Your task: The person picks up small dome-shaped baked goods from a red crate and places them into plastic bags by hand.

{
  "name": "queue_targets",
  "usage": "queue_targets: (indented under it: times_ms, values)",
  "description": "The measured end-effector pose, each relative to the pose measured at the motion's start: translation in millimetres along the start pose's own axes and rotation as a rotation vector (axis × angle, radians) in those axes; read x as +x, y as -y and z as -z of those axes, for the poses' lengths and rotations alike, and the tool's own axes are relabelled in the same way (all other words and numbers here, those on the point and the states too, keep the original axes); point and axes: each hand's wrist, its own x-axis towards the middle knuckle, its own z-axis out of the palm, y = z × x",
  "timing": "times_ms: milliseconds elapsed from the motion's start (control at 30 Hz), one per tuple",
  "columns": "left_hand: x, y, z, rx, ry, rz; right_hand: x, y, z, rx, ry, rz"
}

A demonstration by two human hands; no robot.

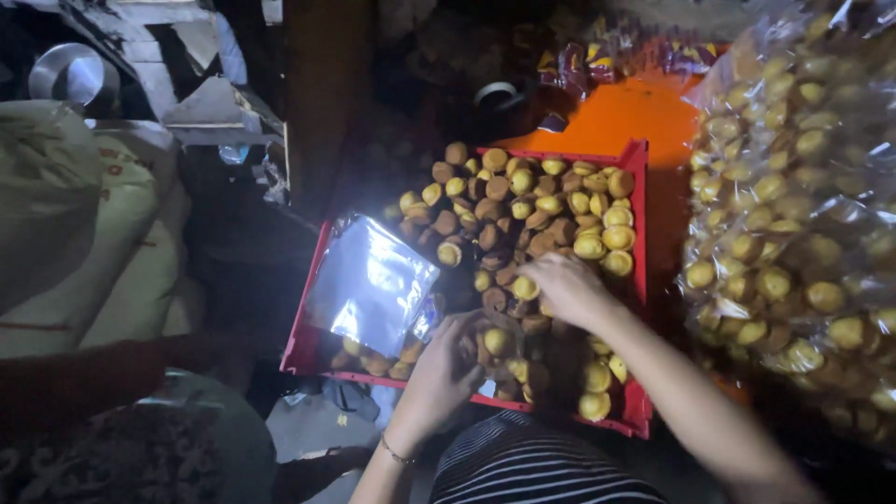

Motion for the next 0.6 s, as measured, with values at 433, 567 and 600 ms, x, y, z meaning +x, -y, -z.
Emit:
queue_targets:
  times_ms: [433, 567, 600]
  values:
    - [17, -25, -3, 0.059, 0.065, 0.043, 11, -72, 5, -0.546, -0.054, 0.408]
    - [24, -30, -5, 0.032, 0.062, 0.038, 3, -13, 68, -0.057, -0.016, -0.114]
    - [24, -29, -5, 0.030, 0.064, 0.051, 2, -30, 58, -0.049, -0.005, -0.115]
